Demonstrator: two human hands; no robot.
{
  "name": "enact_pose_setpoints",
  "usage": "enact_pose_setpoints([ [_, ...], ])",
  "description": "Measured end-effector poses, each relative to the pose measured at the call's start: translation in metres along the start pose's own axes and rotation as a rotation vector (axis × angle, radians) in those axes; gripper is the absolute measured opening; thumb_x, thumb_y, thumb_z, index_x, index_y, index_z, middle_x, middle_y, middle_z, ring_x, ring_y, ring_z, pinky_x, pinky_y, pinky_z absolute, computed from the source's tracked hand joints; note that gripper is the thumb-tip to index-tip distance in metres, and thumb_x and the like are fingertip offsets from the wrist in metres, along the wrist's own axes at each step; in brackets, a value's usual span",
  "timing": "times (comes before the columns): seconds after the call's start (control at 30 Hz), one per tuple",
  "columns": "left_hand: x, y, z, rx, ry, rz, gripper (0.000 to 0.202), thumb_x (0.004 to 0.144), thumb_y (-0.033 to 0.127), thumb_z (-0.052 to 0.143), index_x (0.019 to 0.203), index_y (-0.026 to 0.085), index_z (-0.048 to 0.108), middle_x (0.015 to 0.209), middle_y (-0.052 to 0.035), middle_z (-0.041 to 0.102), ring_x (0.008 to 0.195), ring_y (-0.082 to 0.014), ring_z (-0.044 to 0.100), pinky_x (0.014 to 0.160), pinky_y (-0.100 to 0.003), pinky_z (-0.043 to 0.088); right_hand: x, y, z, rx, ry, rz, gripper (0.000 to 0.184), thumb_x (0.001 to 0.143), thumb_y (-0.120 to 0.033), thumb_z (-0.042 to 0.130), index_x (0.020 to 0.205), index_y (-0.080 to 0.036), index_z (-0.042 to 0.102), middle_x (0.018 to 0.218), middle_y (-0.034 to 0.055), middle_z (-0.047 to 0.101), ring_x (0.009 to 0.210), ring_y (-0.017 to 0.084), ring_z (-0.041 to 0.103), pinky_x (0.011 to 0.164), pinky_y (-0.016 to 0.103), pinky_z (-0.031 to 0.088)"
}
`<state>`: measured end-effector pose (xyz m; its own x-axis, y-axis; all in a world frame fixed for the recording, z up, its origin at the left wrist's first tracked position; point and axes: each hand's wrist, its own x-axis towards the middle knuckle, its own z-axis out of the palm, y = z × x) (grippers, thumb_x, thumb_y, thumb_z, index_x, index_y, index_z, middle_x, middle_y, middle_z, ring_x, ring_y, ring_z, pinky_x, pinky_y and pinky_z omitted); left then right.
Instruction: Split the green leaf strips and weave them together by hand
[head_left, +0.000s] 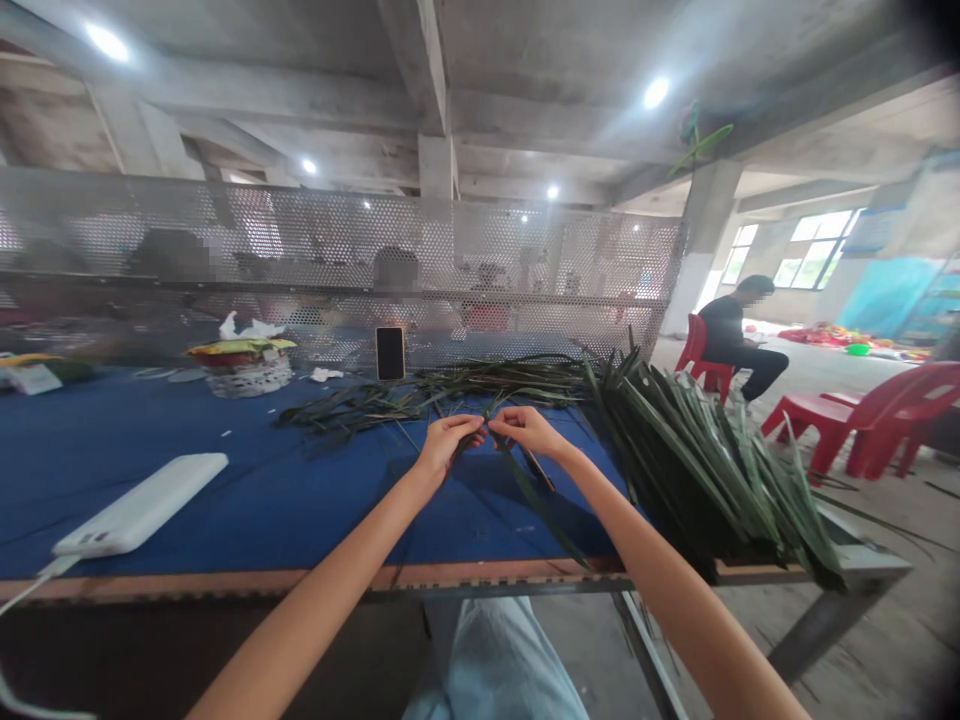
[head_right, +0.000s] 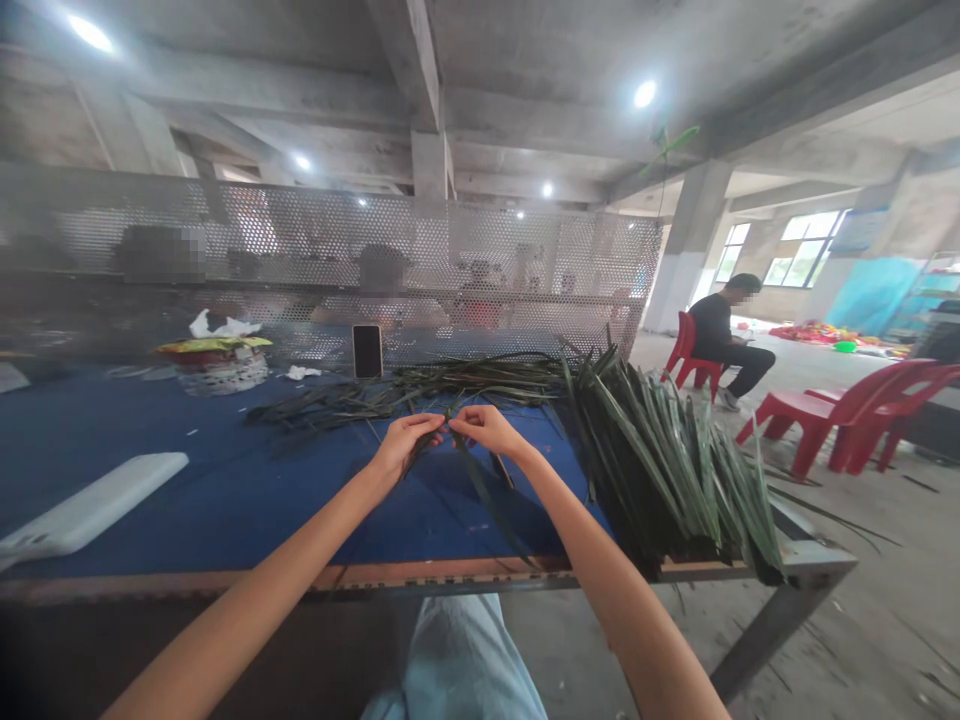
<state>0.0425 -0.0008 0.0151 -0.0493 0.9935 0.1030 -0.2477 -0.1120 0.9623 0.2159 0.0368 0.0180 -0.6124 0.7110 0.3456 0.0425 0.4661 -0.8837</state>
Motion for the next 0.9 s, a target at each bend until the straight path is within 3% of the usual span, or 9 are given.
enact_pose_setpoints([
  [0.17, 0.000, 0.003, 0.001, 0.005, -0.006, -0.027, 0.016, 0.056, 0.023, 0.079, 0.066, 0.014, 0.071, 0.059, -0.0021, 0.067, 0.052, -0.0104, 0.058, 0.058, -0.023, 0.047, 0.001, 0.002, 0.001, -0.011, 0.018, -0.013, 0.036, 0.075, -0.052, 0.066, 0.072, -0.017, 0.059, 0.063, 0.0016, 0.065, 0.059, 0.013, 0.060, 0.055, 0.023, 0.046],
  [0.37, -0.004, 0.005, 0.002, 0.061, -0.096, 0.000, 0.023, 0.057, 0.028, 0.080, 0.071, 0.012, 0.071, 0.064, -0.0048, 0.070, 0.054, -0.0145, 0.062, 0.058, -0.026, 0.049, -0.001, -0.002, 0.005, 0.035, 0.032, 0.044, 0.041, 0.079, -0.057, 0.058, 0.069, -0.017, 0.057, 0.063, 0.0026, 0.065, 0.060, 0.014, 0.061, 0.057, 0.025, 0.047],
  [0.63, -0.004, 0.003, -0.001, -0.013, -0.259, -0.042, 0.029, 0.062, 0.031, 0.079, 0.083, 0.012, 0.072, 0.078, -0.0090, 0.074, 0.074, -0.0207, 0.069, 0.069, -0.028, 0.052, 0.001, 0.003, -0.003, 0.083, 0.038, 0.017, 0.043, 0.076, -0.057, 0.063, 0.065, -0.017, 0.052, 0.054, -0.0029, 0.055, 0.050, 0.009, 0.050, 0.049, 0.021, 0.037],
  [0.77, -0.003, -0.002, -0.003, 0.038, -0.214, -0.063, 0.028, 0.063, 0.036, 0.080, 0.075, 0.012, 0.072, 0.072, -0.0080, 0.072, 0.065, -0.0159, 0.067, 0.062, -0.024, 0.049, -0.001, 0.001, -0.002, 0.047, -0.001, 0.013, 0.042, 0.078, -0.055, 0.061, 0.066, -0.016, 0.055, 0.055, -0.0030, 0.055, 0.049, 0.008, 0.046, 0.049, 0.021, 0.034],
  [0.9, 0.000, -0.007, -0.004, -0.047, -0.109, -0.055, 0.026, 0.051, 0.027, 0.086, 0.067, 0.012, 0.072, 0.062, -0.0051, 0.069, 0.058, -0.0119, 0.063, 0.062, -0.022, 0.048, -0.001, 0.002, 0.003, 0.043, -0.031, 0.017, 0.044, 0.076, -0.058, 0.062, 0.067, -0.016, 0.056, 0.057, -0.0025, 0.055, 0.052, 0.008, 0.048, 0.051, 0.021, 0.037],
])
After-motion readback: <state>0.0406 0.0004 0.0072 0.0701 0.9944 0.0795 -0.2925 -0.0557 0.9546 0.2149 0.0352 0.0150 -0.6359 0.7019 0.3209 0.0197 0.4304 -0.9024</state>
